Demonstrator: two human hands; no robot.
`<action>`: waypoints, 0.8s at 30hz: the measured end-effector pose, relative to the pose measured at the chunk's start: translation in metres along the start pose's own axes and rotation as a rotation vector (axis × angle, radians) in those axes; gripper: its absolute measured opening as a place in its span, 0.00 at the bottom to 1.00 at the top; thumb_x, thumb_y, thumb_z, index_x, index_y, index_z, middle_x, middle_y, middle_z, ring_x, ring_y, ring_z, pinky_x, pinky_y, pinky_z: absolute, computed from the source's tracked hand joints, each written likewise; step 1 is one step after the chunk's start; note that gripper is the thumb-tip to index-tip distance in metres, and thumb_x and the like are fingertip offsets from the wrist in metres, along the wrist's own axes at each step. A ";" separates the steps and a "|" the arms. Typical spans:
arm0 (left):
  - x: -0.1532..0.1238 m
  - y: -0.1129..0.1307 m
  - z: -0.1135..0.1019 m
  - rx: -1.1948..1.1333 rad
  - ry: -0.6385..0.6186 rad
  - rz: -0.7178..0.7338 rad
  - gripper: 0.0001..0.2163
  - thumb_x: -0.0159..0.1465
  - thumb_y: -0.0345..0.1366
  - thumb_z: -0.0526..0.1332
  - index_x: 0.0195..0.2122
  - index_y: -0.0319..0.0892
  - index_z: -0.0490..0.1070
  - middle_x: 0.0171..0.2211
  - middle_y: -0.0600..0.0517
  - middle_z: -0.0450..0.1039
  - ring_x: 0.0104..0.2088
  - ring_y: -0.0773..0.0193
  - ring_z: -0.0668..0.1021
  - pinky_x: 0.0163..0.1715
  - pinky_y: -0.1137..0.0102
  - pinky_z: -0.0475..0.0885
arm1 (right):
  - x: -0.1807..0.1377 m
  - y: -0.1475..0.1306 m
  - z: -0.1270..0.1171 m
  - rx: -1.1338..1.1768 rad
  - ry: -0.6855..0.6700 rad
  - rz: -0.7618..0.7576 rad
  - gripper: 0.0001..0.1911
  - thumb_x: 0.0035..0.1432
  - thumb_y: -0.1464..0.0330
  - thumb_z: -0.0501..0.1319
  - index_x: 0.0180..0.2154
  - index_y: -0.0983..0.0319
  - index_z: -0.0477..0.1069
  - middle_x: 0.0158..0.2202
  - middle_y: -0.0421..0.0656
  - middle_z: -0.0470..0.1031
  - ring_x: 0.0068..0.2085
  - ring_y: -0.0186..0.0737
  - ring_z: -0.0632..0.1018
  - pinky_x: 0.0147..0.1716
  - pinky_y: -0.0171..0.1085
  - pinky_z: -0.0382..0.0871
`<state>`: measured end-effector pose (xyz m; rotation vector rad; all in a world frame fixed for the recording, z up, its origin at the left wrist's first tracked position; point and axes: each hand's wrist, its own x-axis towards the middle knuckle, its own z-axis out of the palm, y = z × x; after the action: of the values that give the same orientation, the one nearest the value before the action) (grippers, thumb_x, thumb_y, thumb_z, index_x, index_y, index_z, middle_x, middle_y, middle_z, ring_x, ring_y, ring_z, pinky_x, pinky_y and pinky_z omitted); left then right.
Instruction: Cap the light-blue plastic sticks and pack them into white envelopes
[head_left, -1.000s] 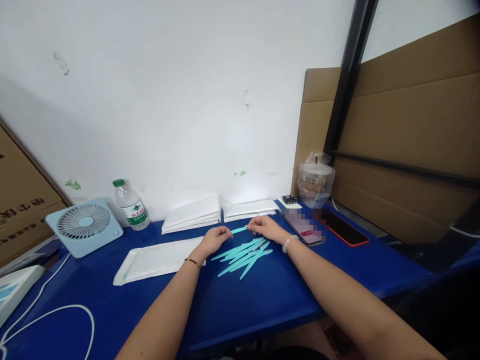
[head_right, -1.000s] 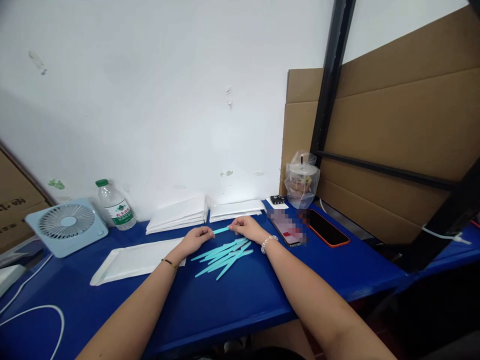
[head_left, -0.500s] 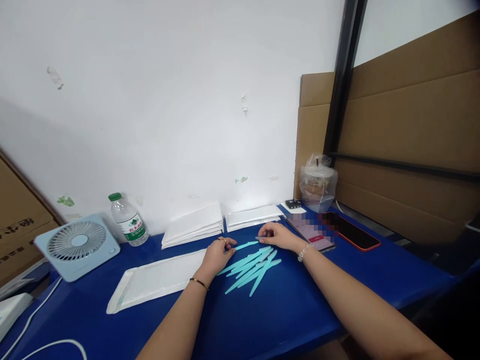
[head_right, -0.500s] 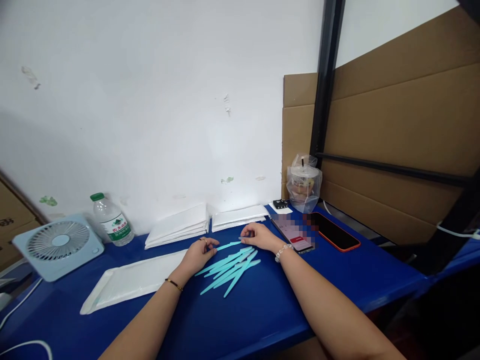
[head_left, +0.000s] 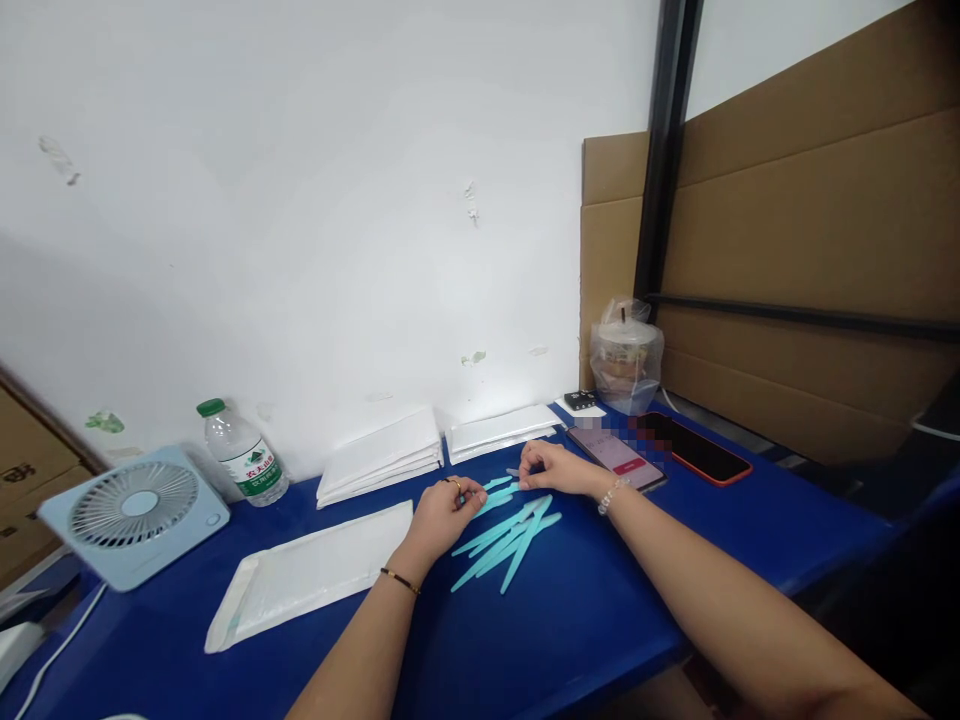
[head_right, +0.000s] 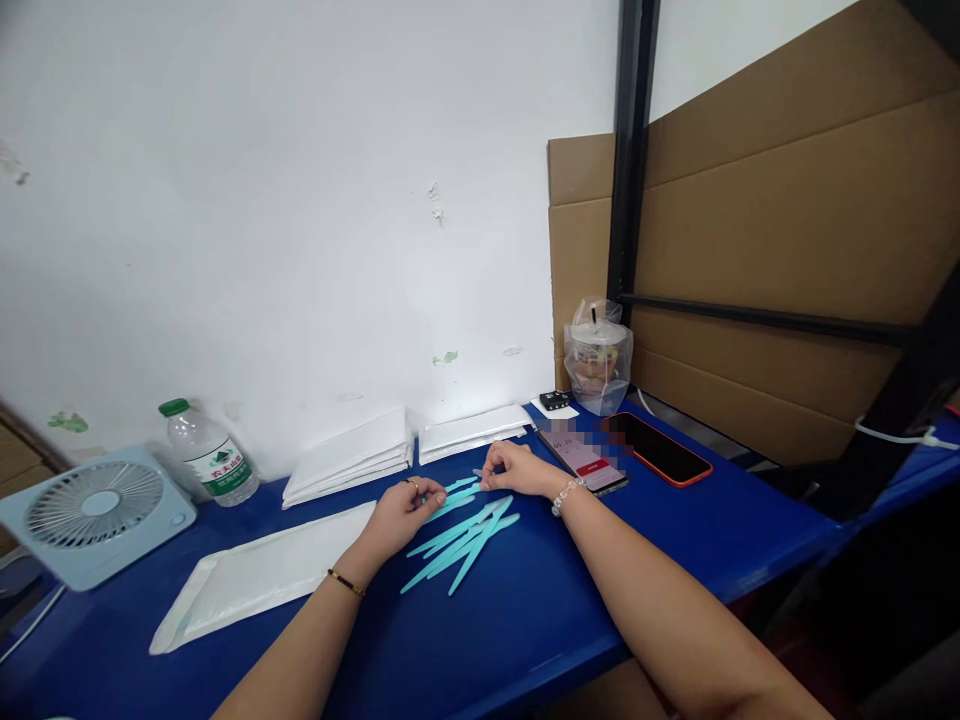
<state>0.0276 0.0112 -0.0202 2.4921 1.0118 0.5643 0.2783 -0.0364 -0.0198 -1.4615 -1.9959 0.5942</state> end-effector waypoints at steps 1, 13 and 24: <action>0.000 0.001 0.001 0.009 -0.015 0.002 0.12 0.62 0.44 0.54 0.36 0.45 0.74 0.30 0.53 0.73 0.29 0.66 0.71 0.30 0.72 0.63 | 0.000 0.000 0.001 -0.002 0.013 -0.004 0.13 0.51 0.56 0.64 0.29 0.59 0.76 0.36 0.40 0.69 0.41 0.40 0.71 0.44 0.39 0.58; 0.005 -0.026 -0.002 0.006 -0.020 -0.153 0.11 0.57 0.40 0.57 0.38 0.44 0.73 0.30 0.53 0.72 0.29 0.66 0.71 0.28 0.72 0.63 | 0.003 0.000 0.006 -0.176 0.174 0.050 0.11 0.50 0.58 0.66 0.30 0.59 0.75 0.37 0.41 0.69 0.43 0.42 0.68 0.45 0.43 0.52; 0.003 -0.002 -0.007 0.101 0.004 0.019 0.11 0.63 0.42 0.54 0.33 0.45 0.74 0.34 0.51 0.74 0.38 0.60 0.72 0.37 0.68 0.63 | 0.011 -0.013 0.022 -0.209 0.004 -0.073 0.10 0.52 0.59 0.65 0.28 0.59 0.74 0.37 0.41 0.68 0.42 0.41 0.67 0.44 0.42 0.51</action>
<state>0.0245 0.0162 -0.0145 2.5918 1.0434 0.5370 0.2514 -0.0296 -0.0251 -1.5000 -2.1511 0.3604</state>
